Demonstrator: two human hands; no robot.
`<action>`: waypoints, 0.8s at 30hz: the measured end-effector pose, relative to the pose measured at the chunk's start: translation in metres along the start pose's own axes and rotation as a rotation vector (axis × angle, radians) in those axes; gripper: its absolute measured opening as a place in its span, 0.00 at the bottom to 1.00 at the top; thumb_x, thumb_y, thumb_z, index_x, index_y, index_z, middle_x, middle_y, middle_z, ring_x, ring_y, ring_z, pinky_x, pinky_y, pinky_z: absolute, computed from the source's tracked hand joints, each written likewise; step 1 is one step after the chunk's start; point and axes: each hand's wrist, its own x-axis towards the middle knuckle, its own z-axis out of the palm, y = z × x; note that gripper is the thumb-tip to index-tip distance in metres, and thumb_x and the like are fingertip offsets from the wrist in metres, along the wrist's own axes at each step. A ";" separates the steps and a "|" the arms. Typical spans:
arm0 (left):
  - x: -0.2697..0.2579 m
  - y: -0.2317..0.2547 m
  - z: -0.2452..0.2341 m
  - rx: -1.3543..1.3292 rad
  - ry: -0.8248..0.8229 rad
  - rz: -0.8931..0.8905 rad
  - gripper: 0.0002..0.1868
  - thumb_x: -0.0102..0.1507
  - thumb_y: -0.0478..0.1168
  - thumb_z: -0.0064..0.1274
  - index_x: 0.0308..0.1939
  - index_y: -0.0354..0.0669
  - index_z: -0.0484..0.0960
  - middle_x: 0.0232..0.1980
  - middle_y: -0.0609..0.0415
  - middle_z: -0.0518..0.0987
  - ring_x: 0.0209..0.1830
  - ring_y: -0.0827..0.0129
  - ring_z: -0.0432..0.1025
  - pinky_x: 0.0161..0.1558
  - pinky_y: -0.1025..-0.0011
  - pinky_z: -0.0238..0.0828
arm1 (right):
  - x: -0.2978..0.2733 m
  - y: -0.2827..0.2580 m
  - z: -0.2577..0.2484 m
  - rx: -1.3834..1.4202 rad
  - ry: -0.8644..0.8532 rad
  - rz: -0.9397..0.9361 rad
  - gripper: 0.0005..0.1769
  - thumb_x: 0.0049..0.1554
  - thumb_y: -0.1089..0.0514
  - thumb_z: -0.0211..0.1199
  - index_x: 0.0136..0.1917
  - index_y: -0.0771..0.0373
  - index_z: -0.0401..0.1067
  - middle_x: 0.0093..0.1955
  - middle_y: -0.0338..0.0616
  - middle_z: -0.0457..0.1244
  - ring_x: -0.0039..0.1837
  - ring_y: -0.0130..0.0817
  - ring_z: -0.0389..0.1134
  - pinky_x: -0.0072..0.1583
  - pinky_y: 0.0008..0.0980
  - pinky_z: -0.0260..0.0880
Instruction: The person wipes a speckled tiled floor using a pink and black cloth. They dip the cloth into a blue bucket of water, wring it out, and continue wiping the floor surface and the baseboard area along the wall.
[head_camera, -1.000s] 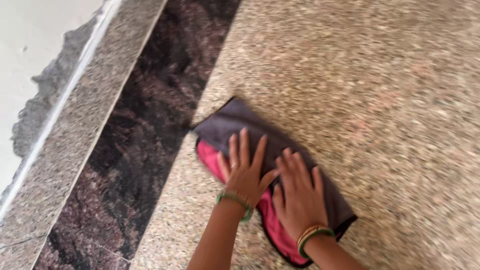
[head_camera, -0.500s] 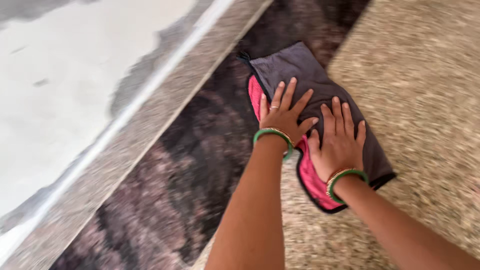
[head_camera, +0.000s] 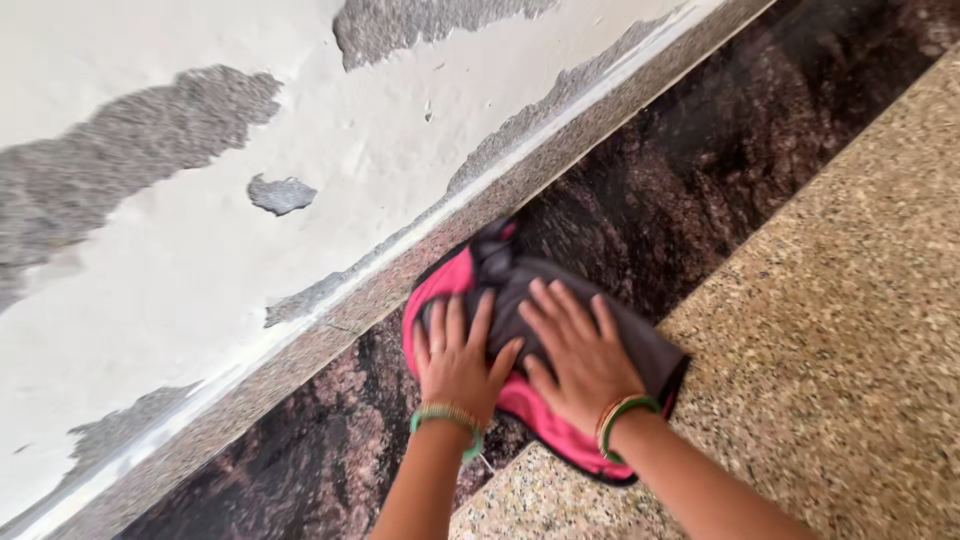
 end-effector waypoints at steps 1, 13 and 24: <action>-0.014 -0.002 0.005 0.049 -0.006 -0.045 0.41 0.65 0.68 0.41 0.78 0.59 0.52 0.80 0.41 0.50 0.81 0.46 0.41 0.74 0.41 0.30 | -0.005 -0.007 -0.001 0.035 0.050 -0.050 0.36 0.63 0.37 0.36 0.78 0.59 0.49 0.83 0.48 0.38 0.83 0.42 0.34 0.76 0.56 0.32; -0.130 0.084 0.069 0.139 -0.026 -0.188 0.53 0.58 0.72 0.46 0.80 0.56 0.47 0.81 0.38 0.48 0.79 0.36 0.43 0.67 0.30 0.32 | -0.156 -0.004 -0.022 0.352 -0.015 -0.062 0.32 0.61 0.49 0.49 0.76 0.60 0.55 0.83 0.47 0.44 0.82 0.45 0.40 0.75 0.55 0.35; -0.151 0.256 0.095 0.033 -0.625 0.085 0.53 0.65 0.67 0.45 0.82 0.53 0.33 0.83 0.36 0.36 0.82 0.37 0.28 0.71 0.29 0.16 | -0.335 0.063 0.030 0.223 0.073 0.549 0.32 0.57 0.50 0.47 0.75 0.48 0.57 0.80 0.35 0.46 0.81 0.32 0.42 0.75 0.52 0.35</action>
